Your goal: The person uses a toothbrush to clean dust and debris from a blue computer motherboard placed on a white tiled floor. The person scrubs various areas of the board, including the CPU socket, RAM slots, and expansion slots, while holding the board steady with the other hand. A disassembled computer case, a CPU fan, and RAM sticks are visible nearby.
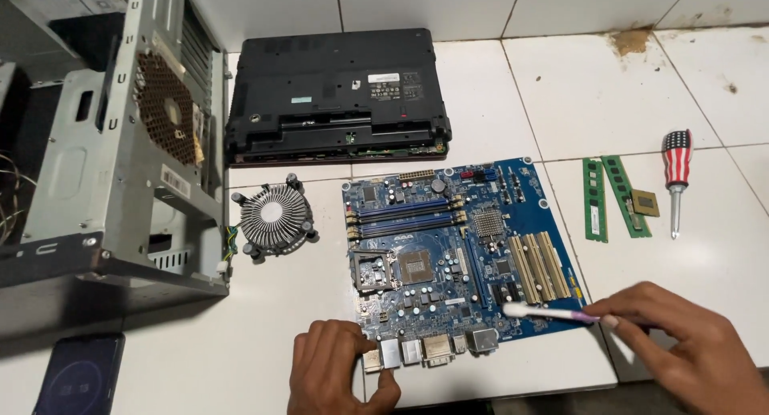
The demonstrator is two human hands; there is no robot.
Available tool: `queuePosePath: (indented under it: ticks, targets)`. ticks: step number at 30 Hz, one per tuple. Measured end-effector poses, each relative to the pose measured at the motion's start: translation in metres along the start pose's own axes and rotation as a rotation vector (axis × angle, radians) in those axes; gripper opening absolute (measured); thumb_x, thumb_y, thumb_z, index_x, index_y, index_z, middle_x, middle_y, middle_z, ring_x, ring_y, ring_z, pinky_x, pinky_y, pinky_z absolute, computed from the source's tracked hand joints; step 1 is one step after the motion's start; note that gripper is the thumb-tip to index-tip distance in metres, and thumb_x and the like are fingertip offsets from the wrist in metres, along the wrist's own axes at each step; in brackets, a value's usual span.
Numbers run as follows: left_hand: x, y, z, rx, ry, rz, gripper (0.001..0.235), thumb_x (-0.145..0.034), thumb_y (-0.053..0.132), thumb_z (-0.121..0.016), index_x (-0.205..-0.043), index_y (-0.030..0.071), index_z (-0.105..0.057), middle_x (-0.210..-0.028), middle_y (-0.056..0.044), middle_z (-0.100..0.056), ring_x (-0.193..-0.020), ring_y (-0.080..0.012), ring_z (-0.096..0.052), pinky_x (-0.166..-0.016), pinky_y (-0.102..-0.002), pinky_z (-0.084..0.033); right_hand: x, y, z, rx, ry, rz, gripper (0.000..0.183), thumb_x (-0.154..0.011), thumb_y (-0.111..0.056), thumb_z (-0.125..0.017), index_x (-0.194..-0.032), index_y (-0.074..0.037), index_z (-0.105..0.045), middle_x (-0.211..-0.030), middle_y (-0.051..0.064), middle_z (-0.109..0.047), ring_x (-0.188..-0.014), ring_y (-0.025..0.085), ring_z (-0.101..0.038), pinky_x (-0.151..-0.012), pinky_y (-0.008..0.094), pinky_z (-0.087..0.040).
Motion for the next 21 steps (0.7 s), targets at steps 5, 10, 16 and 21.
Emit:
queuePosePath:
  ticks: [5,10,16,21]
  targets:
    - [-0.003,0.003,0.002,-0.008,0.034,-0.015,0.025,-0.069,0.03,-0.069,-0.088,0.013,-0.064,-0.086,-0.002,-0.062,-0.08,-0.0217,-0.057,-0.071,-0.039,-0.039,0.027,-0.004,-0.023,-0.037,0.119,0.141,0.03,-0.086,-0.014,-0.074,-0.111,-0.018,-0.09,-0.098,0.001,-0.089,-0.09,0.015,-0.082,-0.081,0.034,-0.064]
    - [-0.007,0.011,0.005,-0.008,0.075,-0.013,0.023,-0.064,0.022,-0.069,-0.084,0.013,-0.062,-0.083,-0.002,-0.063,-0.082,-0.0215,-0.06,-0.072,-0.038,-0.039,0.05,-0.035,-0.034,-0.105,0.273,0.262,0.031,-0.09,-0.009,-0.069,-0.115,-0.016,-0.086,-0.104,0.004,-0.083,-0.095,0.015,-0.078,-0.088,0.03,-0.058]
    - [-0.004,0.007,0.003,-0.003,0.057,0.004,0.027,-0.062,0.022,-0.073,-0.085,0.013,-0.064,-0.084,-0.001,-0.064,-0.083,-0.0205,-0.062,-0.072,-0.037,-0.04,0.053,0.016,-0.039,0.091,0.439,0.14,0.033,-0.09,-0.011,-0.072,-0.115,-0.029,-0.085,-0.09,-0.002,-0.08,-0.073,0.011,-0.072,-0.066,0.027,-0.055]
    - [-0.006,0.012,0.006,-0.01,0.063,-0.002,0.027,-0.061,0.018,-0.073,-0.085,0.013,-0.063,-0.084,-0.001,-0.064,-0.082,-0.0206,-0.061,-0.073,-0.037,-0.04,0.037,0.103,-0.109,0.182,-0.403,0.013,0.061,-0.095,-0.033,-0.062,-0.152,-0.053,-0.054,-0.091,-0.012,-0.083,-0.074,0.001,-0.074,-0.081,0.021,-0.066]
Point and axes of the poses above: each hand's wrist, its own x-axis away from the middle knuckle, its own z-axis out of the back of the hand, y = z × x, the point moved 5 cm from there along -x, towards the middle knuckle
